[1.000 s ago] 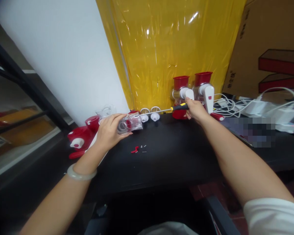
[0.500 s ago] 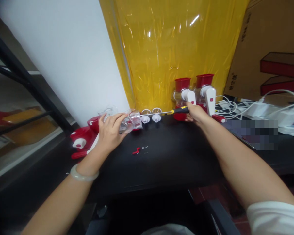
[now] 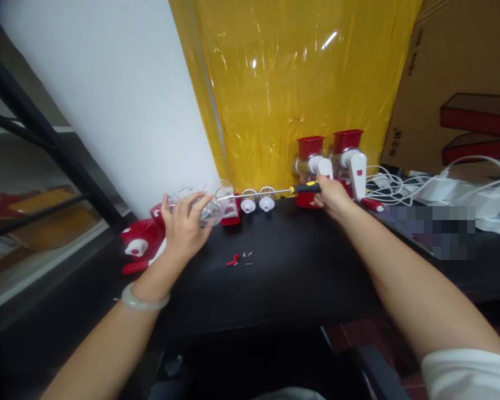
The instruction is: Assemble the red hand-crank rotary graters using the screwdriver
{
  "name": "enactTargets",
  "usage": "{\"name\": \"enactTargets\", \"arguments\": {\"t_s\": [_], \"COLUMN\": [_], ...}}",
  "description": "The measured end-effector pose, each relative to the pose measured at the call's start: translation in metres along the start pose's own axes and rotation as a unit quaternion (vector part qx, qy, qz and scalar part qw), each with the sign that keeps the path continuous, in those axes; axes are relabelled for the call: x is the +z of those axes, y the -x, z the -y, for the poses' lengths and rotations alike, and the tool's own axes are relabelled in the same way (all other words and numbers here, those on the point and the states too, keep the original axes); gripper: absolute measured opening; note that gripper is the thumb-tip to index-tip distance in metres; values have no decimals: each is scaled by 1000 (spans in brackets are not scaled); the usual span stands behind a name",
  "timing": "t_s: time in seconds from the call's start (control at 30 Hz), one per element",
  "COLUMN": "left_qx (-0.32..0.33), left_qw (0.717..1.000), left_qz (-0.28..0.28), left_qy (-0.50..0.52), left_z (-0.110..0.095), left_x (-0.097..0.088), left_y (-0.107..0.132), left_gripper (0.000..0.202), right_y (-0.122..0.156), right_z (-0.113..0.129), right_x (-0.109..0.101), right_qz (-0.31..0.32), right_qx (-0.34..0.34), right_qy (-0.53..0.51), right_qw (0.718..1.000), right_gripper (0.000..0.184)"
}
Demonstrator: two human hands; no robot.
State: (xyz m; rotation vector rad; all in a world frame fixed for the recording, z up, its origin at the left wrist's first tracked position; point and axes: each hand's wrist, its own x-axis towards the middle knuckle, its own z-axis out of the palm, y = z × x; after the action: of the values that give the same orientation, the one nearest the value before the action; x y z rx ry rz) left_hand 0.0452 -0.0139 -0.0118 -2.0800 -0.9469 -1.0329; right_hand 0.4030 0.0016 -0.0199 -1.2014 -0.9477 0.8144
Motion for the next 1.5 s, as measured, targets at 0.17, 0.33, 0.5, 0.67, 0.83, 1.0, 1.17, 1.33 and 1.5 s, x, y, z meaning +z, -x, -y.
{"name": "enactTargets", "arguments": {"t_s": [0.17,0.33,0.5,0.67,0.83,1.0,1.17,1.33,1.5], "left_qx": [-59,-145,-181,-172,-164,-170,-181,-101,21], "left_qw": [997,982,968,971,971,968,967,970,972], "left_qz": [-47,-105,-75,-38,-20,-18,-18,-20,10], "left_qy": [0,62,156,164,175,185,180,218,235], "left_z": [8,9,3,-2,-4,-4,-3,0,2], "left_x": [-2,0,9,12,9,9,8,9,7], "left_y": [-3,-5,-2,0,0,0,2,3,3], "left_gripper": [65,73,76,69,68,66,70,73,61], "right_y": [-16,-13,5,6,1,-5,-14,-18,-20], "right_z": [-1,-2,-5,-14,-19,-20,-31,-50,-60], "right_x": [-16,-21,-8,-3,-4,-10,-20,-19,-16], "right_qz": [-87,-119,-114,-98,-94,89,211,245,242], "right_qx": [-133,-183,-255,-288,-278,-222,-222,-192,-198], "right_qy": [-31,118,354,418,422,403,477,539,538], "right_qw": [987,969,893,856,858,884,824,783,783], "right_gripper": [32,23,26,30,33,33,38,26,26]}}
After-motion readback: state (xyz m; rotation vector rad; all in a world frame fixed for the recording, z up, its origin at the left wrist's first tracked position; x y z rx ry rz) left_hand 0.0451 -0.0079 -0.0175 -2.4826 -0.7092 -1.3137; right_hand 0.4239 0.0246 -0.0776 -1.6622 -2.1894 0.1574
